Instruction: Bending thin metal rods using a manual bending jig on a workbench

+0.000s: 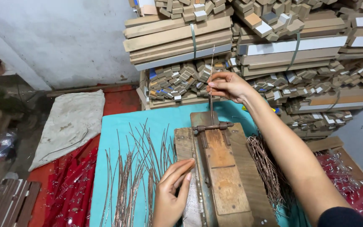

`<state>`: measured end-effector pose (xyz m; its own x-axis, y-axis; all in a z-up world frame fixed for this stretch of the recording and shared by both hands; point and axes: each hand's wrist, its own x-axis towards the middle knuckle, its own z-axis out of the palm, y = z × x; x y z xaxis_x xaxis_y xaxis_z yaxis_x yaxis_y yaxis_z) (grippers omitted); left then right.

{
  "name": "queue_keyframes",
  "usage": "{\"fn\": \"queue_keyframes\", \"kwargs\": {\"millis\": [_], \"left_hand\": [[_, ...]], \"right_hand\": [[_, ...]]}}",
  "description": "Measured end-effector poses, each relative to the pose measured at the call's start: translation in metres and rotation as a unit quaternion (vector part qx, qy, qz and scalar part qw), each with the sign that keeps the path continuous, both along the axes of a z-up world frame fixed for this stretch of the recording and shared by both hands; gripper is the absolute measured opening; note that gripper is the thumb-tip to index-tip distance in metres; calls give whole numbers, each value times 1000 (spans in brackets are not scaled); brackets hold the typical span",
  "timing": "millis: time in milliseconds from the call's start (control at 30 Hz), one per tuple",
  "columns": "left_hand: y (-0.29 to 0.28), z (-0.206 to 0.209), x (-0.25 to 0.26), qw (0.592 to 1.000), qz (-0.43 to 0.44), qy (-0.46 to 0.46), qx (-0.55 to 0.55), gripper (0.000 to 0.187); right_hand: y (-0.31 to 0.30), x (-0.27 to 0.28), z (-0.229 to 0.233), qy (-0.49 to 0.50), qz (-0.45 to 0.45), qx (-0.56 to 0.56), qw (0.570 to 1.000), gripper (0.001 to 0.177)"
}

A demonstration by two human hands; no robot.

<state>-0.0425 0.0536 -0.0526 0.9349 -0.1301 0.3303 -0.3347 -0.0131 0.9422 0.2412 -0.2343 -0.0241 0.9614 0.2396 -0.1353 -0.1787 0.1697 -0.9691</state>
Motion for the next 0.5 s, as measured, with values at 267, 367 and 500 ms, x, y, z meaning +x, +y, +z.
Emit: {"fn": "queue_keyframes", "kwargs": {"millis": [267,367,500], "left_hand": [[-9,11,0,991,-5,-83,103,35],[-13,13,2,988,-24,-94,120,36],[-16,11,3,981,-25,-115,157,39]], "right_hand": [[-12,2,-30,48,-20,83,995,21],[-11,-1,-36,53,17,89,995,21],[6,-28,-26,29,93,84,992,16]]}}
